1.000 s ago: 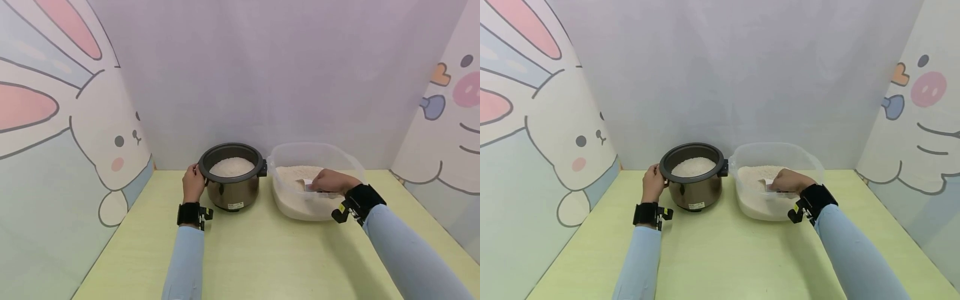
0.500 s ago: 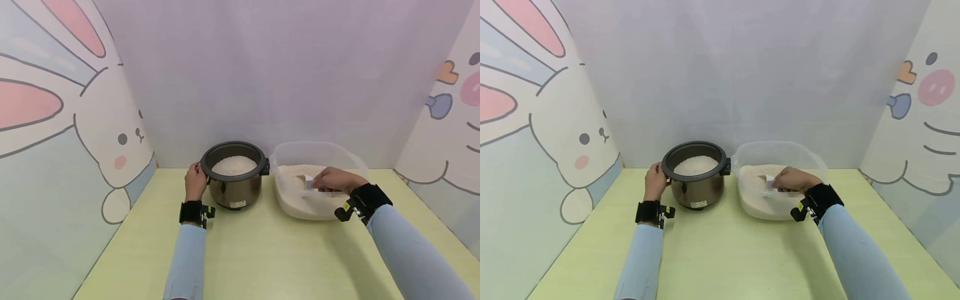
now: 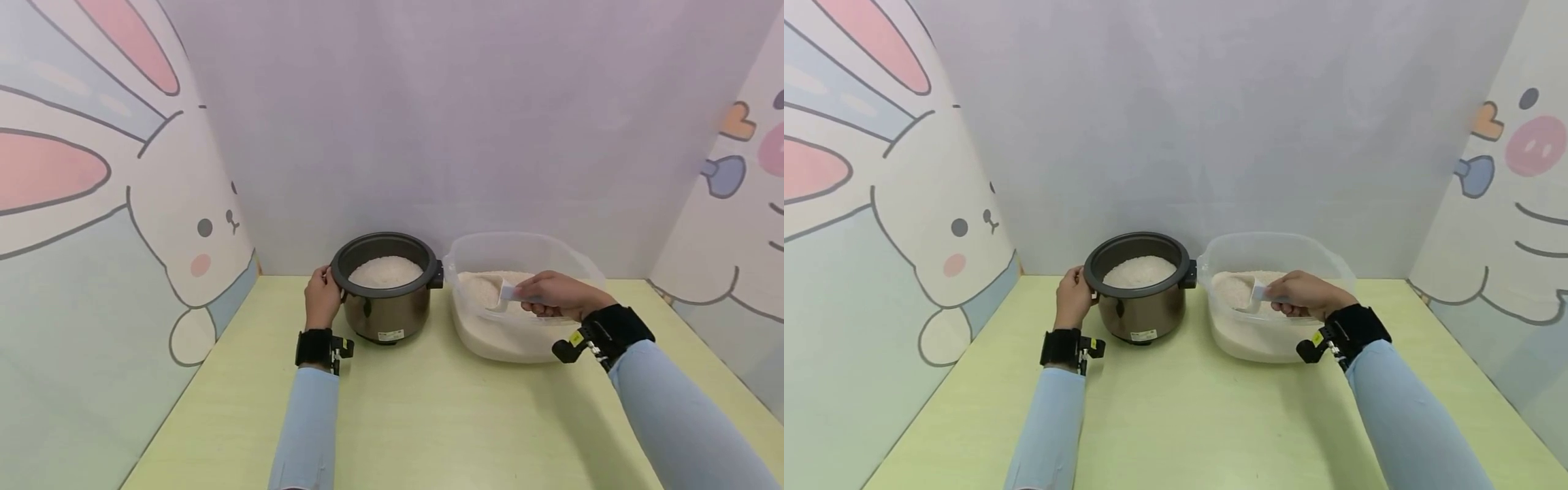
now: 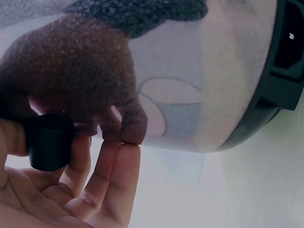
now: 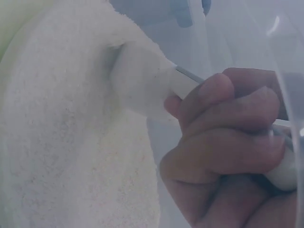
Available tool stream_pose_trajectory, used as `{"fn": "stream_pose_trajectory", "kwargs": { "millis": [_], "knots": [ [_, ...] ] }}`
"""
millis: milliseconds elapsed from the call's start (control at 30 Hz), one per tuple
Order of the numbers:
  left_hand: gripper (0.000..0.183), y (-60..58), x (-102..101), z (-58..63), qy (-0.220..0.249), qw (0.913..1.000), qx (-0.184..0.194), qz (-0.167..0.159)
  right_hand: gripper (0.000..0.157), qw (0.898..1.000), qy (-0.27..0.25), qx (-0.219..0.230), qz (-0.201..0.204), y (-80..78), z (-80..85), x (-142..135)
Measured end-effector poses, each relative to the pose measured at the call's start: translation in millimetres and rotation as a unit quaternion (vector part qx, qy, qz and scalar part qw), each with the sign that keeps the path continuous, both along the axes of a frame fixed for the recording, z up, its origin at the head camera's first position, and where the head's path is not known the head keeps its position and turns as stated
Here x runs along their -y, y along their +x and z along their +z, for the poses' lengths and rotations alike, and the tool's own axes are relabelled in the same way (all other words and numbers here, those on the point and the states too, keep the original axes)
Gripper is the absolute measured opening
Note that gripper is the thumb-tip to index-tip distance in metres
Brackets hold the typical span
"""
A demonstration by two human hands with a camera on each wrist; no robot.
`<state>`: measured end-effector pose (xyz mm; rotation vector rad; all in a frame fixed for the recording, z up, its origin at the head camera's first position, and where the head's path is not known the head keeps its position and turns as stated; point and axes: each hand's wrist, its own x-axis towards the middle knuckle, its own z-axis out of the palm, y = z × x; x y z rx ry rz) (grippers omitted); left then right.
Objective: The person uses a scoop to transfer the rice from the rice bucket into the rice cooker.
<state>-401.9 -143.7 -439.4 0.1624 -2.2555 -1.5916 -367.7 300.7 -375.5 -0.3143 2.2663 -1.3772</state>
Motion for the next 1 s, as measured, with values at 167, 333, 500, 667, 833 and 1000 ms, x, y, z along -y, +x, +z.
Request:
{"fn": "stream_pose_trajectory", "kwargs": {
  "millis": [167,333,500,667,833,1000],
  "knots": [
    [0.044,0.8,-1.0,1.0,0.000,1.0000,-0.003,0.000,0.038,0.999,-0.037,0.015,-0.013,2.1,1.4,-2.6],
    [0.044,1.0,-2.0,1.3,-0.001,1.0000,-0.004,0.004,0.029,0.996,-0.082,0.033,-0.015,2.3,1.3,-4.3],
    [0.042,1.1,-3.1,1.5,-0.013,0.9998,-0.009,0.013,0.028,0.991,-0.123,0.043,-0.007,1.7,-0.7,-6.3],
    [0.044,0.5,-3.2,2.1,-0.003,0.9999,-0.008,0.007,0.037,0.987,-0.156,0.048,-0.010,2.0,-2.1,-7.4],
    [0.043,1.0,-3.2,2.6,-0.006,0.9999,-0.004,0.009,0.039,0.981,-0.185,0.049,-0.038,2.9,-1.0,-6.0],
    [0.042,1.1,-3.0,3.0,-0.012,0.9998,-0.010,0.013,0.033,0.976,-0.200,0.043,-0.077,4.5,3.2,-3.5]
  ]
}}
